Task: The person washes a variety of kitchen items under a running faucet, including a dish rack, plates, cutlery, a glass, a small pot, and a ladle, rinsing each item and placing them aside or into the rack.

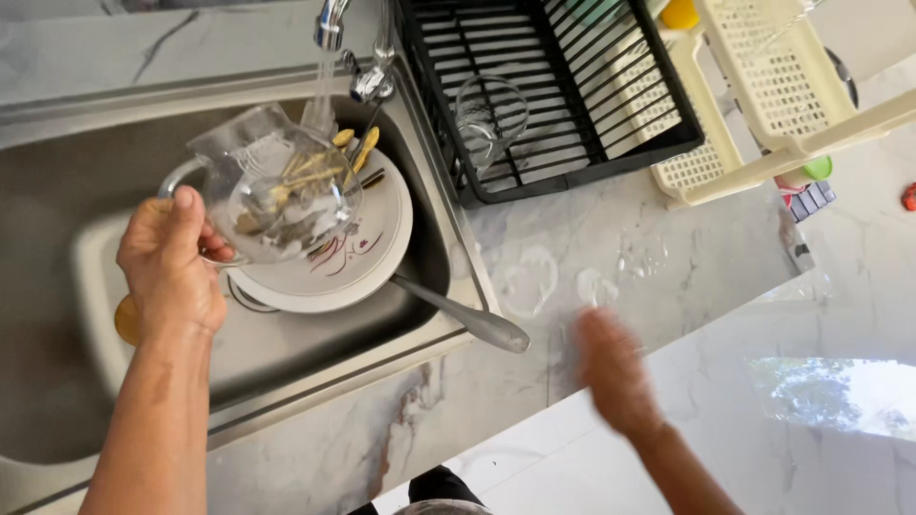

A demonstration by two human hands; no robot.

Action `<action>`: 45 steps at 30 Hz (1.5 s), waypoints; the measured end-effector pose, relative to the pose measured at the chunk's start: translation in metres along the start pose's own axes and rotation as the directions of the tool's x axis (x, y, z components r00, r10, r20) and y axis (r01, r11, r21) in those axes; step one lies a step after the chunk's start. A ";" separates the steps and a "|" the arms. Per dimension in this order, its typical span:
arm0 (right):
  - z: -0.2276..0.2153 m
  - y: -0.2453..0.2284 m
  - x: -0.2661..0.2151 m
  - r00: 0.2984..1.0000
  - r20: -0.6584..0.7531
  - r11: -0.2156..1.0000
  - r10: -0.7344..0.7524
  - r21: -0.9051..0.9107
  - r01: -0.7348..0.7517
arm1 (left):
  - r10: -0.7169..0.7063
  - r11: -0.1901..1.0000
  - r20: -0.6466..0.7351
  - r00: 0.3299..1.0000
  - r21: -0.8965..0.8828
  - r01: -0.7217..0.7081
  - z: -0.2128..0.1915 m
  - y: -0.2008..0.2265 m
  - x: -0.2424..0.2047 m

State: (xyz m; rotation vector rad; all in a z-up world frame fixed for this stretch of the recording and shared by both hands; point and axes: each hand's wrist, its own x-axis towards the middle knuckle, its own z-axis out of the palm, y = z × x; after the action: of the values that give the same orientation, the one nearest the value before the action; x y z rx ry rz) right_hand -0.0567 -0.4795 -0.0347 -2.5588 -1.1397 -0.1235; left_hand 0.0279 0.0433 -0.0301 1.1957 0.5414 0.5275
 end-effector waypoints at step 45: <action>0.035 -0.057 0.320 0.950 -0.253 0.904 0.184 0.423 -0.063 | -0.284 0.950 -0.084 0.955 -0.158 0.268 0.059 -0.053 0.045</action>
State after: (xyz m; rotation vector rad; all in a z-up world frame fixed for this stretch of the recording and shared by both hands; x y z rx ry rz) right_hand 0.1150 -0.2061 0.0158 -2.1439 -0.7896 -0.1945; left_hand 0.1051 0.0149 -0.0693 0.9375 0.7361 0.3838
